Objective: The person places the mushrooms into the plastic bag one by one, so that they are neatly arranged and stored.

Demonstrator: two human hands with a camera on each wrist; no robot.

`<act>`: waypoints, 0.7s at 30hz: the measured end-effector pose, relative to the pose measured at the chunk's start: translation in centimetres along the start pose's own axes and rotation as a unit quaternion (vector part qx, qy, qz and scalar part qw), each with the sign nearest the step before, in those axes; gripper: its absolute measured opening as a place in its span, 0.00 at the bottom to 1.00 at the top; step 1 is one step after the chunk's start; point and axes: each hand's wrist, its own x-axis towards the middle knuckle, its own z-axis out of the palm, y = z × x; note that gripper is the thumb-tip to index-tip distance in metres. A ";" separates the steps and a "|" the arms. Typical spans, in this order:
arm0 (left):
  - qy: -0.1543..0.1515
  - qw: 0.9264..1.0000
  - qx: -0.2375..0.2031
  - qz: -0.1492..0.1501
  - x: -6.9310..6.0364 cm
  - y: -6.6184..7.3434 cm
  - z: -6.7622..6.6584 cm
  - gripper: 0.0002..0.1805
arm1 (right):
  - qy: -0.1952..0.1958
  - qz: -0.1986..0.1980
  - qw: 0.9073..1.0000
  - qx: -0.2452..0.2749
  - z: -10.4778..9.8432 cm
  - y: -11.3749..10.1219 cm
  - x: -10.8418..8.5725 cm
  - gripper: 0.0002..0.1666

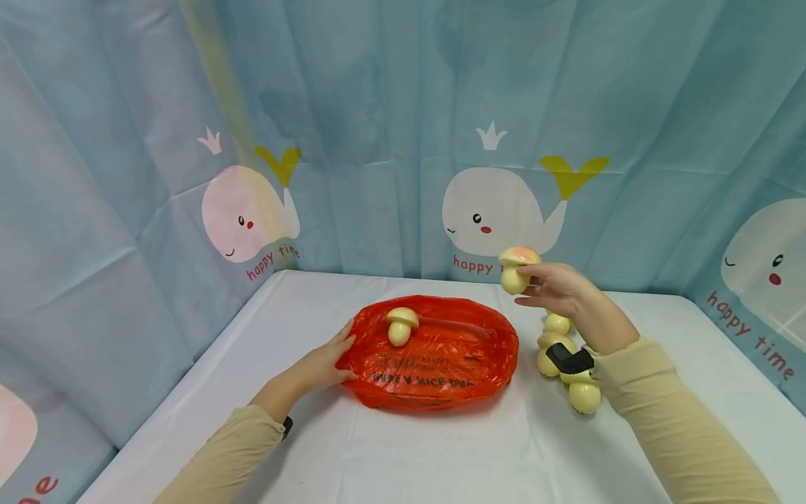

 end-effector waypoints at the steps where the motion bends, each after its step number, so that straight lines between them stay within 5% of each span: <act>1: 0.000 1.000 0.001 0.000 0.0 0.0 0.0 0.39 | 0.000 0.002 1.000 -0.001 0.2 0.1 0.1 0.11; 12: -0.002 1.000 0.003 -0.002 0.0 0.1 0.0 0.39 | -0.023 0.037 0.998 -0.040 2.1 1.2 1.6 0.12; 21: 0.000 1.000 0.005 0.003 -0.2 0.0 -0.1 0.38 | -0.026 0.086 0.990 -0.108 3.8 2.9 3.9 0.32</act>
